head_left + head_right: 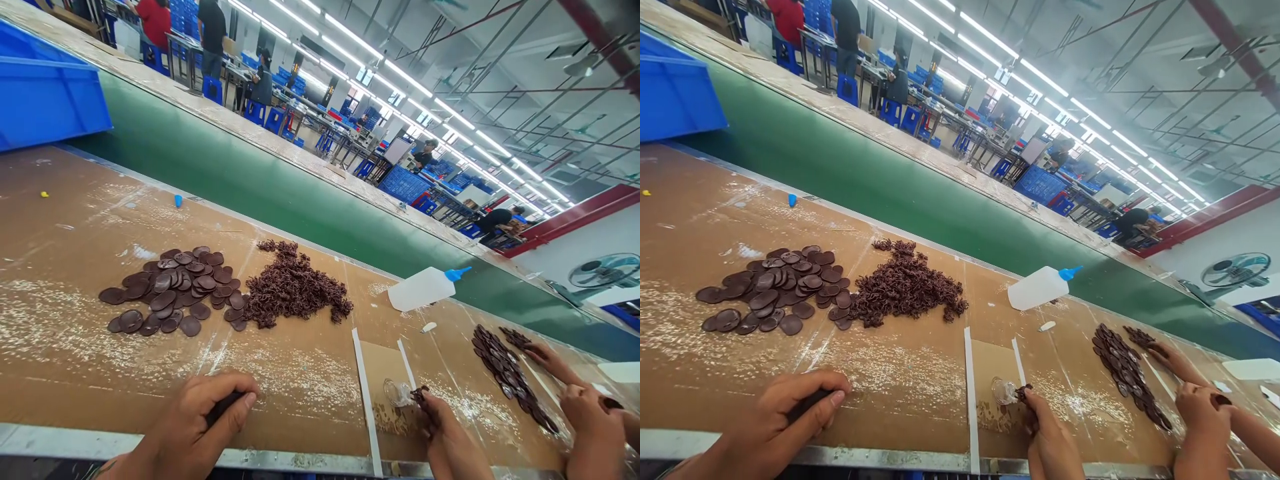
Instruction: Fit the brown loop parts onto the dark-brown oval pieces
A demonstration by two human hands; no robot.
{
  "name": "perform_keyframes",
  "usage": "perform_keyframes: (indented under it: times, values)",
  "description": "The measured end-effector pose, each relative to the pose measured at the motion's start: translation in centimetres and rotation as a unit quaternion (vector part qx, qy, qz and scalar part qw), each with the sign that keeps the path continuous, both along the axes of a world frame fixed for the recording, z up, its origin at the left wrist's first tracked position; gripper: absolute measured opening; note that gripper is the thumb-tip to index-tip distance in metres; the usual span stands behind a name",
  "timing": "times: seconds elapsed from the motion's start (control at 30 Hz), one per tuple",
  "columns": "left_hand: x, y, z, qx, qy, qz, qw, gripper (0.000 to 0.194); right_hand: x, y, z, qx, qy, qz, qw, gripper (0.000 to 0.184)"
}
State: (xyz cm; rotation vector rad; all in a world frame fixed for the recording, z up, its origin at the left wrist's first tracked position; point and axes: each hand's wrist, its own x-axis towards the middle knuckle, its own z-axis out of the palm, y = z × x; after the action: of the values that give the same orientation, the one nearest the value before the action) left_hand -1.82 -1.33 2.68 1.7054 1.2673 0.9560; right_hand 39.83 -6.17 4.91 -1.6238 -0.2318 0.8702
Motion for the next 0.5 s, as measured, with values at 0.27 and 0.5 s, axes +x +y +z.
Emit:
perform_keyframes:
  times: [0.27, 0.5]
  values:
    - [0.1, -0.2, 0.5, -0.011, -0.009, -0.026, 1.0, 0.023, 0.0, 0.0, 0.1, -0.009, 0.015, -0.009, 1.0, 0.036]
    - [-0.3, -0.1, -0.5, -0.008, 0.018, -0.034, 0.999, 0.022, -0.4, 0.0, 0.2, -0.012, 0.017, -0.001, 1.0, 0.038]
